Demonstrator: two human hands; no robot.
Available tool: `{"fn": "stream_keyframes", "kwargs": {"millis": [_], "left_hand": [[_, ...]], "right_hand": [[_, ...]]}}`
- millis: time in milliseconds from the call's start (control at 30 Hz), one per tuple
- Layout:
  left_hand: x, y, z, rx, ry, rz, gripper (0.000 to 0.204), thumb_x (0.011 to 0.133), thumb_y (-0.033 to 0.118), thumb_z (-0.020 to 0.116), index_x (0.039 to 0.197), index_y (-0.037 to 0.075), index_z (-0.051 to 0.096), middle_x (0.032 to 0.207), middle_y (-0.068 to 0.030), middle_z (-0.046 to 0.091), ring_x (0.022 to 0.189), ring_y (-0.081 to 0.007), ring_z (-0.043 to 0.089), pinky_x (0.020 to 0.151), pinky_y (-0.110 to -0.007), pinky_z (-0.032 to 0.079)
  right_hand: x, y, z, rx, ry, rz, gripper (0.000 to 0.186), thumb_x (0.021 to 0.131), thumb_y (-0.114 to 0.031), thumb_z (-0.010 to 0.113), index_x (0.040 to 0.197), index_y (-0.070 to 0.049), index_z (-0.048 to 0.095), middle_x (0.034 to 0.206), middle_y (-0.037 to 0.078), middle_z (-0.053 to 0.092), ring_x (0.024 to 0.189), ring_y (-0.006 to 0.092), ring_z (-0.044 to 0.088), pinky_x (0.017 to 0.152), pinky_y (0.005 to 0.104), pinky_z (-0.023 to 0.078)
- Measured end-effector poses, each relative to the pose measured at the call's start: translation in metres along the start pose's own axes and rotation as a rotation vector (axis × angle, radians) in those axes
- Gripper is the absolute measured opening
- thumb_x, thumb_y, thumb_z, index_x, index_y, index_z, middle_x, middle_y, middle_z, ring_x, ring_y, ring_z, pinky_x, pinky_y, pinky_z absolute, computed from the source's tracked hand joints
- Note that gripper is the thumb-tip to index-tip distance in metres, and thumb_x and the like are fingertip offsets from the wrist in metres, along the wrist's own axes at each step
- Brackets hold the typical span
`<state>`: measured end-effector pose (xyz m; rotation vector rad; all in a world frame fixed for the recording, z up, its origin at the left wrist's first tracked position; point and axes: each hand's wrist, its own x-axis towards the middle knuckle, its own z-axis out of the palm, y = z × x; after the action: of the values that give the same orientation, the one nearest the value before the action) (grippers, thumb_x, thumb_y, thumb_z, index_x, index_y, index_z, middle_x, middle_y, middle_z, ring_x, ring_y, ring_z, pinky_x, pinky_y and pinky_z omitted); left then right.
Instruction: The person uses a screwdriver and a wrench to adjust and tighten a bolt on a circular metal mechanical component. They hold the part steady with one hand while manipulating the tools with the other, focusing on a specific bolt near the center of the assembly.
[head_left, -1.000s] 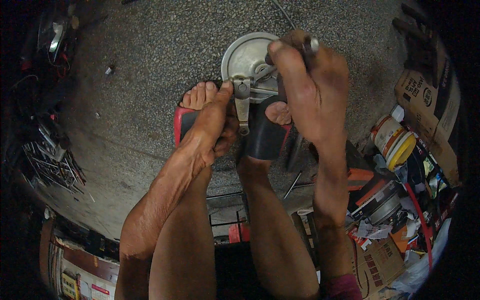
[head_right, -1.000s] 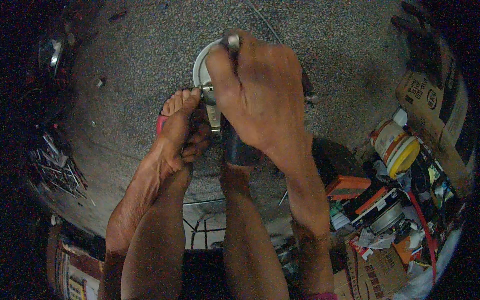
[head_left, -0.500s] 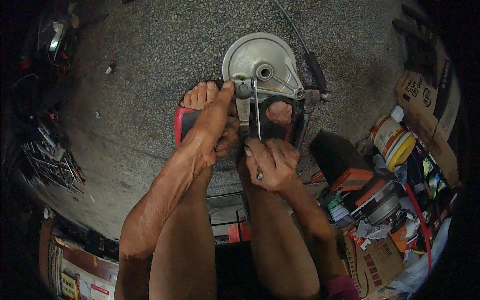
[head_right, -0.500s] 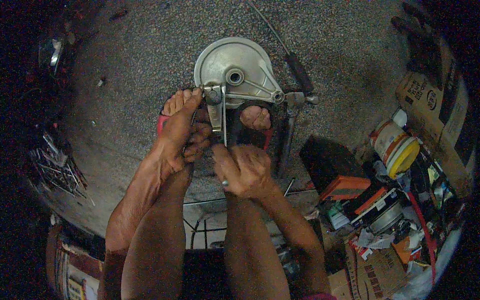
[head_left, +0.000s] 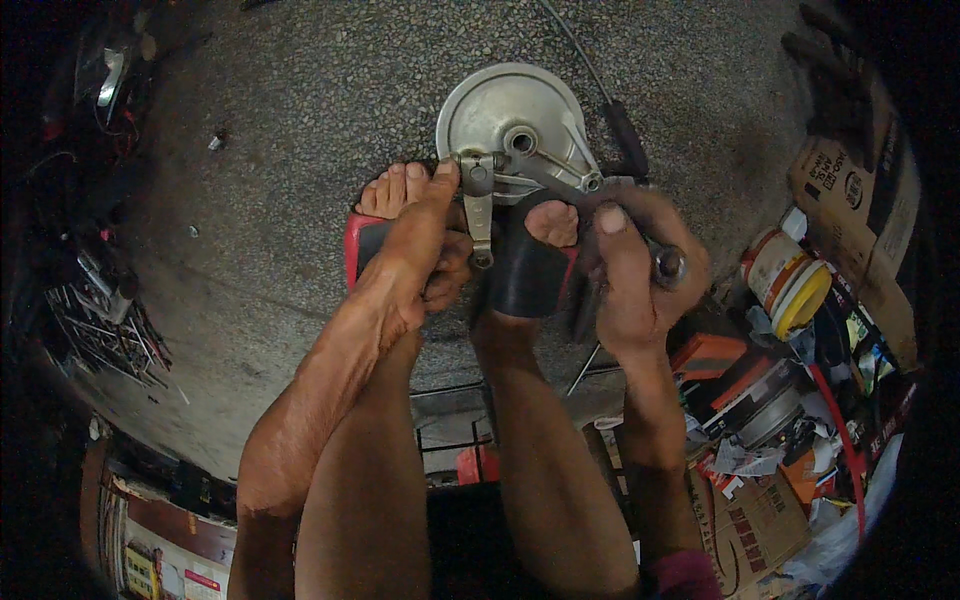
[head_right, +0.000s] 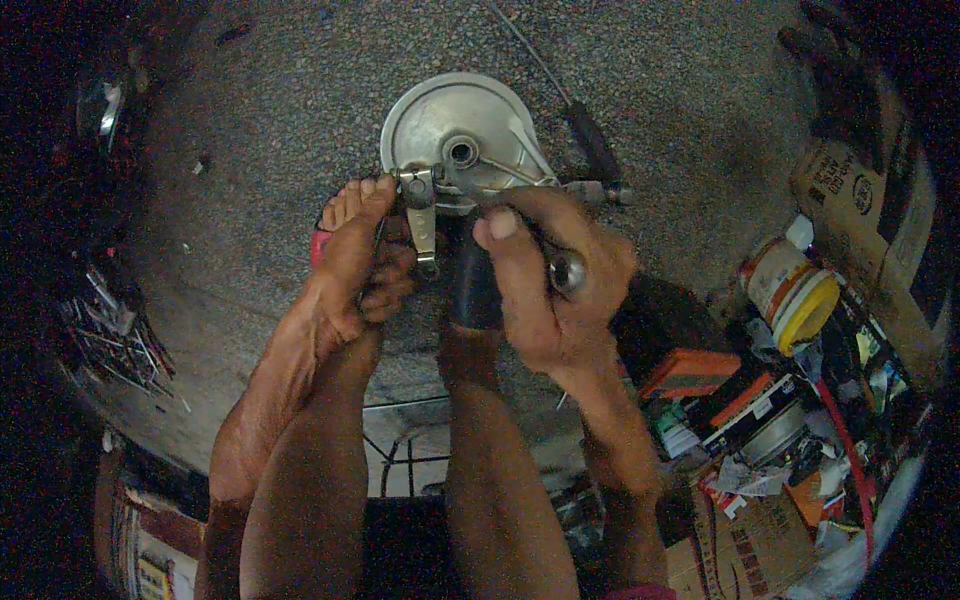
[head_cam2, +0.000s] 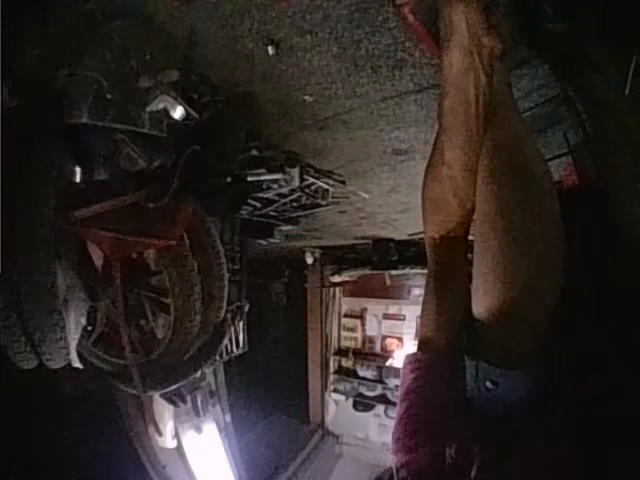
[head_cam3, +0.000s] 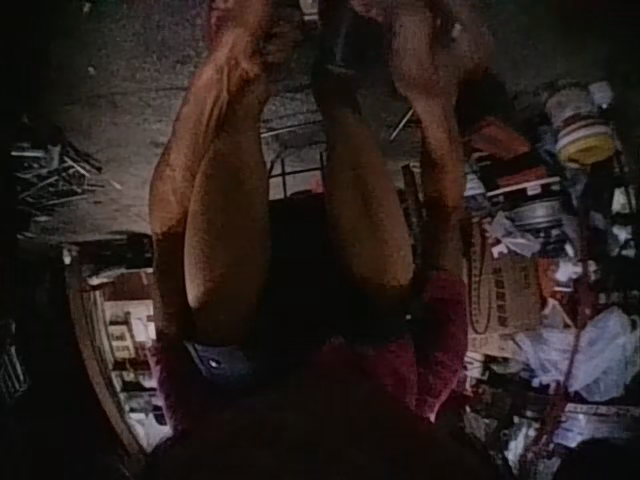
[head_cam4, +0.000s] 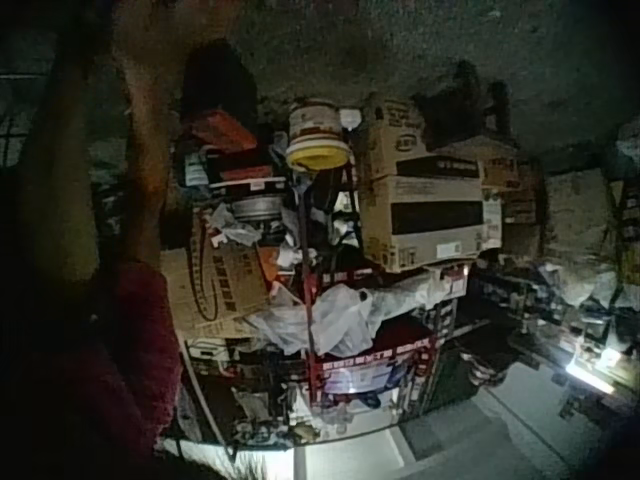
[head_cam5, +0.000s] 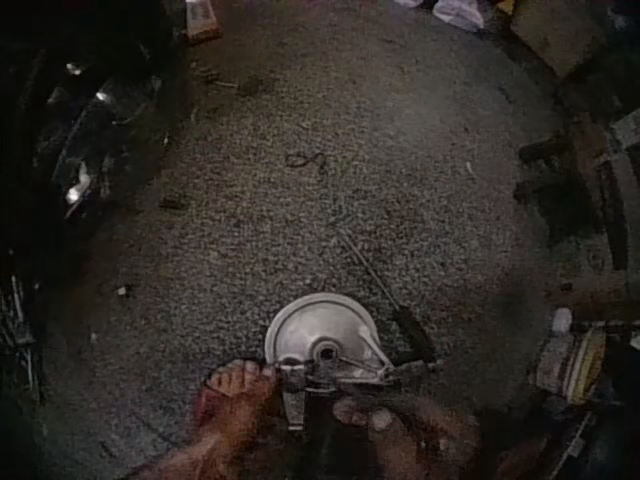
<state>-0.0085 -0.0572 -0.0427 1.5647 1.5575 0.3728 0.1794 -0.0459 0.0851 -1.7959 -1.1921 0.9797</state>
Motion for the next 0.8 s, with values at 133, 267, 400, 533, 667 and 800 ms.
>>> {"fn": "stream_keyframes", "kwargs": {"millis": [133, 267, 400, 533, 667, 800], "left_hand": [[0.002, -0.008, 0.009, 0.441, 0.163, 0.285, 0.03, 0.09, 0.027, 0.058, 0.102, -0.001, 0.059, 0.096, -0.0188, 0.06, 0.096, -0.036, 0.059, 0.086, -0.047, 0.045], [0.002, -0.006, 0.005, 0.45, 0.052, 0.237, 0.025, 0.096, 0.027, 0.053, 0.099, 0.002, 0.058, 0.094, -0.016, 0.059, 0.091, -0.0319, 0.058, 0.081, -0.045, 0.045], [0.007, -0.002, 0.0, 0.497, 0.052, 0.251, 0.017, 0.1, 0.028, 0.049, 0.095, 0.012, 0.052, 0.088, -0.0074, 0.053, 0.077, -0.0241, 0.056, 0.07, -0.039, 0.049], [0.002, 0.001, 0.003, 0.532, 0.096, 0.273, 0.015, 0.1, 0.023, 0.045, 0.097, 0.011, 0.052, 0.091, -0.0086, 0.052, 0.095, -0.0283, 0.054, 0.088, -0.04, 0.043], [0.003, -0.002, -0.001, 0.368, -0.024, 0.086, 0.021, 0.103, 0.028, 0.043, 0.093, 0.012, 0.052, 0.089, -0.007, 0.051, 0.091, -0.0251, 0.052, 0.086, -0.038, 0.041], [0.008, 0.006, -0.005, 0.195, -0.131, -0.034, 0.02, 0.089, 0.027, 0.054, 0.092, 0.008, 0.054, 0.087, -0.0104, 0.053, 0.088, -0.0283, 0.054, 0.081, -0.041, 0.043]], "right_hand": [[0.011, 0.006, 0.005, -0.096, -0.072, -0.077, 0.018, 0.092, -0.014, 0.06, 0.088, 0.002, 0.067, 0.069, 0.01, 0.066, 0.057, 0.0179, 0.064, 0.054, 0.0307, 0.05], [0.035, -0.006, 0.008, -0.081, -0.189, 0.018, 0.023, 0.092, -0.018, 0.058, 0.087, 0.003, 0.066, 0.061, 0.006, 0.061, 0.054, 0.0099, 0.058, 0.051, 0.0278, 0.046], [0.077, -0.008, 0.02, -0.358, -0.327, -0.174, 0.025, 0.089, -0.022, 0.059, 0.082, 0.001, 0.063, 0.056, 0.01, 0.055, 0.049, 0.013, 0.056, 0.047, 0.0339, 0.042], [0.093, -0.013, 0.031, -0.501, -0.375, -0.306, 0.025, 0.09, -0.022, 0.057, 0.081, 0.001, 0.062, 0.056, 0.012, 0.05, 0.048, 0.0163, 0.055, 0.047, 0.037, 0.04], [0.063, -0.007, 0.028, -0.392, -0.312, -0.298, 0.023, 0.092, -0.019, 0.056, 0.087, 0.002, 0.065, 0.066, 0.011, 0.058, 0.054, 0.0186, 0.059, 0.049, 0.0325, 0.044], [-0.006, 0.006, 0.024, -0.203, -0.086, -0.151, 0.018, 0.088, -0.01, 0.059, 0.098, 0.004, 0.067, 0.078, 0.012, 0.064, 0.061, 0.0238, 0.063, 0.054, 0.032, 0.049]]}}
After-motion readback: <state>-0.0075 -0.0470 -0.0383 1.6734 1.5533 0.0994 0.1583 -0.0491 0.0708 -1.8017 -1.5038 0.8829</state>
